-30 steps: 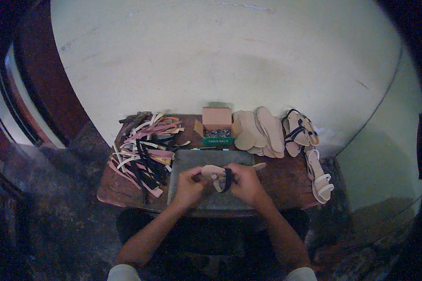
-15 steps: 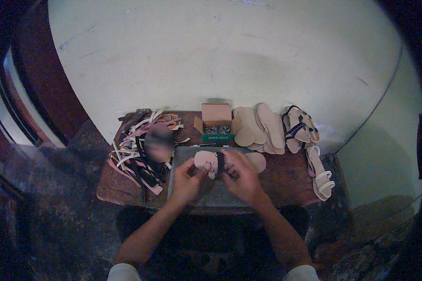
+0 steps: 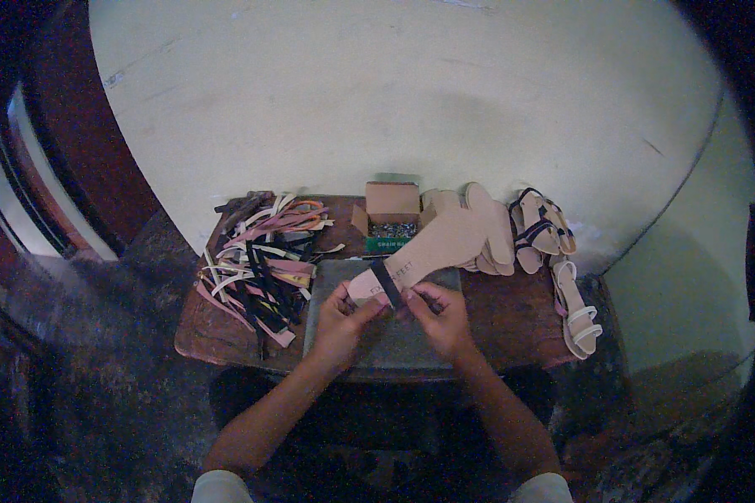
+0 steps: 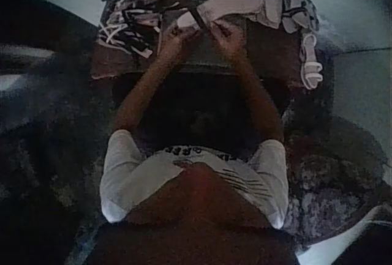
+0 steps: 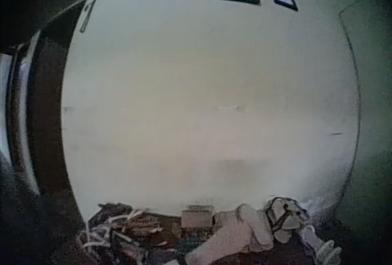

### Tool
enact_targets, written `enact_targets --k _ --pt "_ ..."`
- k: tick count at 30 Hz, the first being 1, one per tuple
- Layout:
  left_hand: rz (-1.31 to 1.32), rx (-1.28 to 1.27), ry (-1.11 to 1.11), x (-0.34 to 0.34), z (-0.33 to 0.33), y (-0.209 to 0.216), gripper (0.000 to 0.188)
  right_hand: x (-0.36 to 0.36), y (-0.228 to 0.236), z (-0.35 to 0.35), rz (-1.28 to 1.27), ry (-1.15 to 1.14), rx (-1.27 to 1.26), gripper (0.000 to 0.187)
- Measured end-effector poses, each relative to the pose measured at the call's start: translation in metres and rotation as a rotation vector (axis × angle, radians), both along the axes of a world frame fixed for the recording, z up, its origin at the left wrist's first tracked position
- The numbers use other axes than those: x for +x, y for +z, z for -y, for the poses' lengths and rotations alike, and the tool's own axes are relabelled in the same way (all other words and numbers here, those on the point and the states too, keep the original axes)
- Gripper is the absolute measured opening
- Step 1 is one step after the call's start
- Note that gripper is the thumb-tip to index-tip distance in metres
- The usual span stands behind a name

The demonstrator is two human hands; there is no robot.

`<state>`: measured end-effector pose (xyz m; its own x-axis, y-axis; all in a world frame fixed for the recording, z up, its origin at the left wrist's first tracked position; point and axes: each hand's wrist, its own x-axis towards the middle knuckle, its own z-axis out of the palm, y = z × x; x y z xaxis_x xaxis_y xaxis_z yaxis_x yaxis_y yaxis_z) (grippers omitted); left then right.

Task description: The person sits on the floor and assembles a sandal by attaching a black strap to a beige sole. They pick up the sole and strap, align them, and secure the strap to the sole using a small fastener.

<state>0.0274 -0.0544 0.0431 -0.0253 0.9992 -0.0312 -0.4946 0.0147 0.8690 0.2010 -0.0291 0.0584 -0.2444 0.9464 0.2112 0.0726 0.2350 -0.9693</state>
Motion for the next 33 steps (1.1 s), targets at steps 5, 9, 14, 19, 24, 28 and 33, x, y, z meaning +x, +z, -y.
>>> enact_targets --k 5,9,14,19,24,28,33 --pt "-0.239 0.119 0.062 -0.001 0.002 0.004 0.028 0.010 -0.002 -0.004 -0.007 0.133 -0.074 0.015" --pt "-0.288 0.080 0.042 -0.004 0.005 0.006 0.026 0.016 0.009 -0.009 0.070 0.211 -0.042 0.015" --pt "-0.270 0.000 0.005 0.003 0.010 0.024 0.026 0.027 -0.016 -0.020 0.036 0.192 -0.200 0.019" --pt "-0.318 0.036 -0.008 -0.005 0.006 0.012 0.029 0.022 -0.014 -0.021 -0.003 0.224 -0.279 0.019" --pt "-0.263 0.021 -0.039 -0.002 0.006 0.013 0.027 0.017 -0.016 -0.016 0.006 0.198 -0.232 0.020" --pt "-0.324 -0.019 -0.069 -0.006 0.006 0.013 0.027 0.012 -0.008 -0.009 0.024 0.186 -0.172 0.020" --pt "-0.410 -0.123 -0.107 -0.006 0.005 0.017 0.029 0.010 -0.002 -0.005 0.117 0.161 -0.112 0.018"
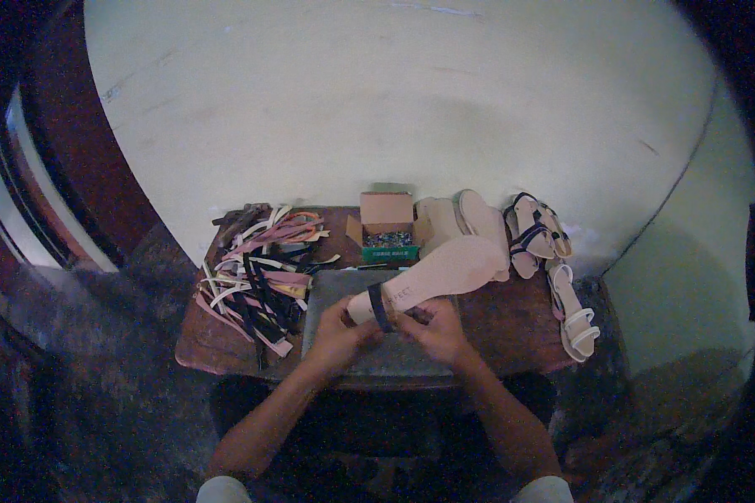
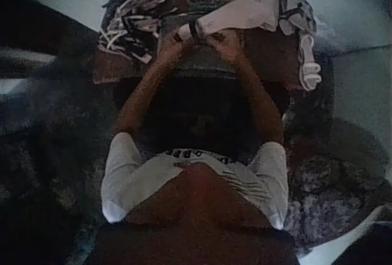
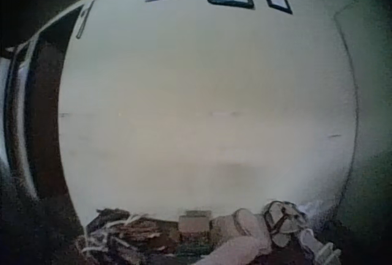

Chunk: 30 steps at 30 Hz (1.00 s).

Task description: The person sits on the floor and assembles a sandal by attaching a black strap to a beige sole. They pick up the sole and strap, align them, and secure the strap to the sole using a small fastener.

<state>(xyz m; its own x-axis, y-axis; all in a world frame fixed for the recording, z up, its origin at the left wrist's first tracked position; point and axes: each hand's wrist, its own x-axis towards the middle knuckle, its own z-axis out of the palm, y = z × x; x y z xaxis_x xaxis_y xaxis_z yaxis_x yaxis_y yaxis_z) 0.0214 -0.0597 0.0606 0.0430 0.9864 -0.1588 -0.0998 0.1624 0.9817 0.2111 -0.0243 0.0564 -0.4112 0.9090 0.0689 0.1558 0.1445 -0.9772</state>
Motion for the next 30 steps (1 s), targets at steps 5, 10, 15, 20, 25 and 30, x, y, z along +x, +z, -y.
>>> enact_targets --k 5,10,15,20,25,30 --pt "0.056 0.145 0.058 0.000 -0.010 -0.014 0.032 -0.004 -0.014 -0.006 -0.033 -0.034 0.074 0.019" --pt "-0.070 0.333 0.218 0.008 -0.009 -0.011 0.039 -0.003 -0.016 0.000 -0.054 -0.004 0.154 0.020" --pt "-0.067 0.340 0.286 0.007 -0.012 -0.019 0.040 -0.017 0.006 0.017 -0.081 0.044 0.062 0.024" --pt "-0.179 0.293 0.205 0.006 -0.011 -0.032 0.038 -0.016 -0.010 0.007 0.077 -0.139 0.311 0.025" --pt "-0.542 0.323 0.122 -0.002 -0.006 -0.020 0.043 -0.011 -0.021 -0.002 0.150 -0.191 0.448 0.022" --pt "-0.943 0.155 -0.129 -0.024 0.002 0.004 0.060 -0.006 -0.002 0.001 0.434 -0.068 0.354 0.032"
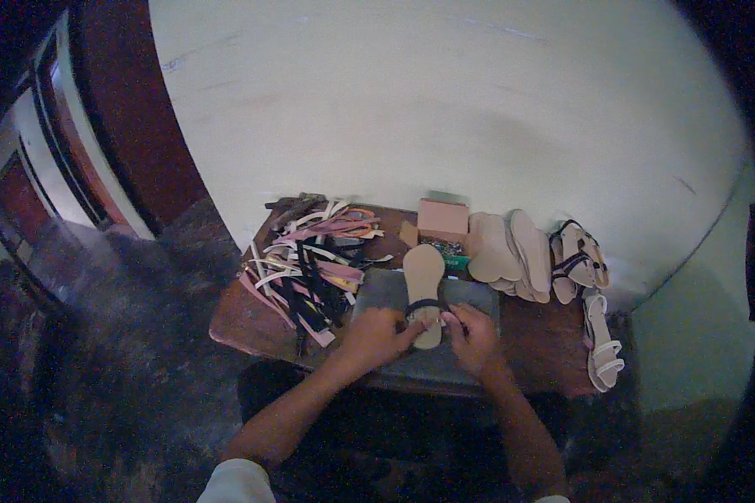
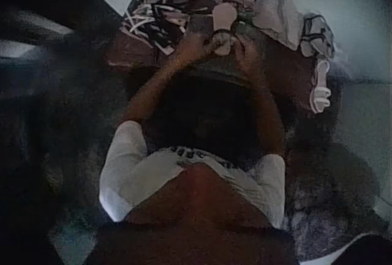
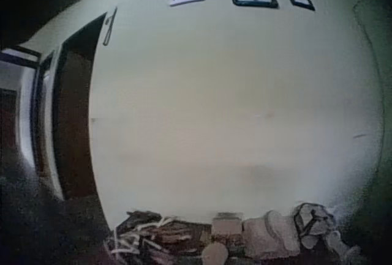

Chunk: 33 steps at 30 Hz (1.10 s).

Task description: The person sits on the floor and assembles a sandal by attaching a black strap to a beige sole. They pick up the sole and strap, align them, and secure the strap to the sole using a small fastener.

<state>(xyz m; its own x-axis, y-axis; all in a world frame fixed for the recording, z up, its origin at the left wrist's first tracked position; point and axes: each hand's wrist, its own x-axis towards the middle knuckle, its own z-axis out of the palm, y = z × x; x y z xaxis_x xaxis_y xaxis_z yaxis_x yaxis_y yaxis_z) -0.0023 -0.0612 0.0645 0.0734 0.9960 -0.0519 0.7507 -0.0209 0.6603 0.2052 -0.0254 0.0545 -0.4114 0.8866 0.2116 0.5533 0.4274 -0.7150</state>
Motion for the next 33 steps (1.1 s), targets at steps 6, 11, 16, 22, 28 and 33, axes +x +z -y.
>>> enact_targets --k 6,11,16,22,28,33 --pt "-0.181 -0.107 -0.176 -0.024 0.009 0.011 0.046 0.004 -0.023 -0.002 0.157 0.077 0.193 0.034" --pt "-0.051 0.068 0.128 -0.076 0.009 -0.009 0.028 -0.018 0.007 0.018 0.084 0.047 0.159 0.040" --pt "-0.083 0.223 0.446 -0.127 0.017 -0.007 0.025 -0.034 0.002 0.027 0.002 0.080 0.388 0.037" --pt "-0.268 -0.014 0.594 -0.169 0.029 -0.012 0.030 -0.062 -0.002 0.044 0.014 0.147 0.573 0.030" --pt "-0.315 -0.053 0.550 -0.165 0.024 -0.029 0.028 -0.092 -0.021 0.061 0.059 0.313 0.538 0.022" --pt "-0.187 -0.024 0.566 -0.175 0.027 -0.032 0.024 -0.093 -0.029 0.065 0.051 0.346 0.491 0.021"
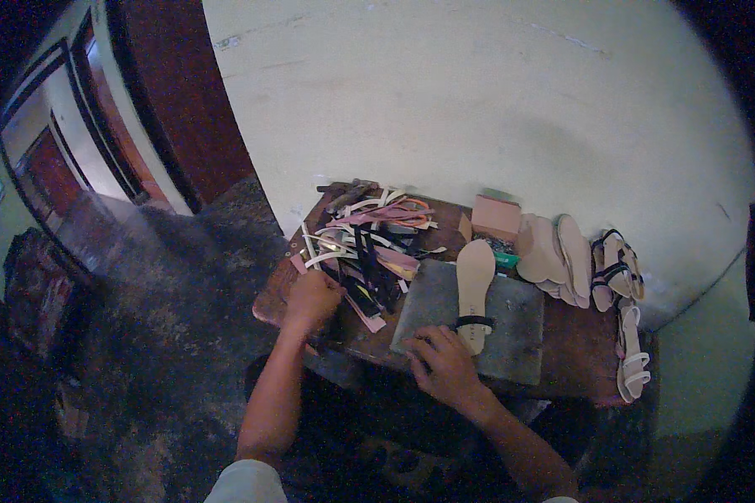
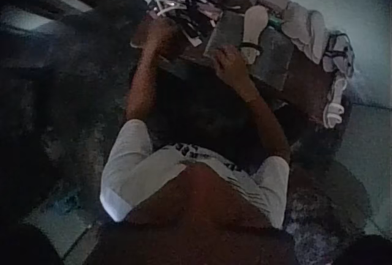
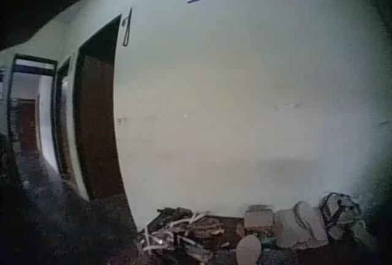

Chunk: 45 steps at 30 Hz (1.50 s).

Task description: The person sits on the floor and assembles a sandal by attaching a black strap to a beige sole. They pick up the sole and strap, align them, and secure the strap to the sole using a small fastener.

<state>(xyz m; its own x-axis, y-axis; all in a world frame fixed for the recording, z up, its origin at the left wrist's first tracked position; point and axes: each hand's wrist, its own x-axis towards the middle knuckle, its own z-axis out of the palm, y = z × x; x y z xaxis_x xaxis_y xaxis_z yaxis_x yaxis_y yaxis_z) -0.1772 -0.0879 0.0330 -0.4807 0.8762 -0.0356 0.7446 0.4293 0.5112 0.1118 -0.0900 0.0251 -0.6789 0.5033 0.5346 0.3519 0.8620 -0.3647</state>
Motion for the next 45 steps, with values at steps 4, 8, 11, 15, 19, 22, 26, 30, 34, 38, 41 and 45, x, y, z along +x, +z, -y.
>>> enact_targets --k 4,8,11,15,19,22,26,30,34,38,41,45 --pt "0.192 -0.048 -0.082 -0.007 0.004 0.012 0.025 0.005 -0.001 -0.002 -0.005 -0.019 -0.090 0.024" --pt "0.578 -0.036 -0.195 0.009 0.005 0.035 0.028 0.006 0.005 -0.003 -0.032 -0.037 -0.123 0.024" --pt "0.612 0.050 -0.271 0.016 0.003 0.024 0.026 0.007 0.006 -0.001 -0.059 -0.042 -0.171 0.025" --pt "0.673 0.182 -0.294 0.017 -0.010 0.003 0.022 0.008 0.006 0.000 -0.058 -0.032 -0.234 0.028" --pt "0.910 0.253 -0.342 0.057 -0.012 0.043 0.020 0.011 0.016 0.002 -0.174 -0.123 -0.426 0.029" --pt "0.940 0.321 -0.363 0.081 -0.013 0.049 0.019 0.011 0.022 0.000 -0.235 -0.167 -0.571 0.030" --pt "1.049 0.434 -0.389 0.104 -0.024 0.039 0.019 0.021 0.025 -0.009 -0.375 -0.211 -0.778 0.025" --pt "1.165 0.490 -0.327 0.115 -0.031 0.043 0.016 0.045 0.036 -0.028 -0.497 -0.186 -0.817 0.018" --pt "1.402 0.560 -0.343 0.129 -0.037 0.041 0.023 0.071 0.043 -0.051 -0.572 -0.290 -0.864 0.020" --pt "1.492 0.503 -0.275 0.135 -0.038 0.038 0.025 0.086 0.040 -0.066 -0.723 -0.342 -0.910 0.019" --pt "1.444 0.491 -0.237 0.139 -0.040 0.035 0.022 0.096 0.046 -0.069 -0.802 -0.349 -0.915 0.019" --pt "1.393 0.435 -0.272 0.139 -0.046 0.025 0.019 0.112 0.039 -0.080 -0.798 -0.376 -0.808 0.020"
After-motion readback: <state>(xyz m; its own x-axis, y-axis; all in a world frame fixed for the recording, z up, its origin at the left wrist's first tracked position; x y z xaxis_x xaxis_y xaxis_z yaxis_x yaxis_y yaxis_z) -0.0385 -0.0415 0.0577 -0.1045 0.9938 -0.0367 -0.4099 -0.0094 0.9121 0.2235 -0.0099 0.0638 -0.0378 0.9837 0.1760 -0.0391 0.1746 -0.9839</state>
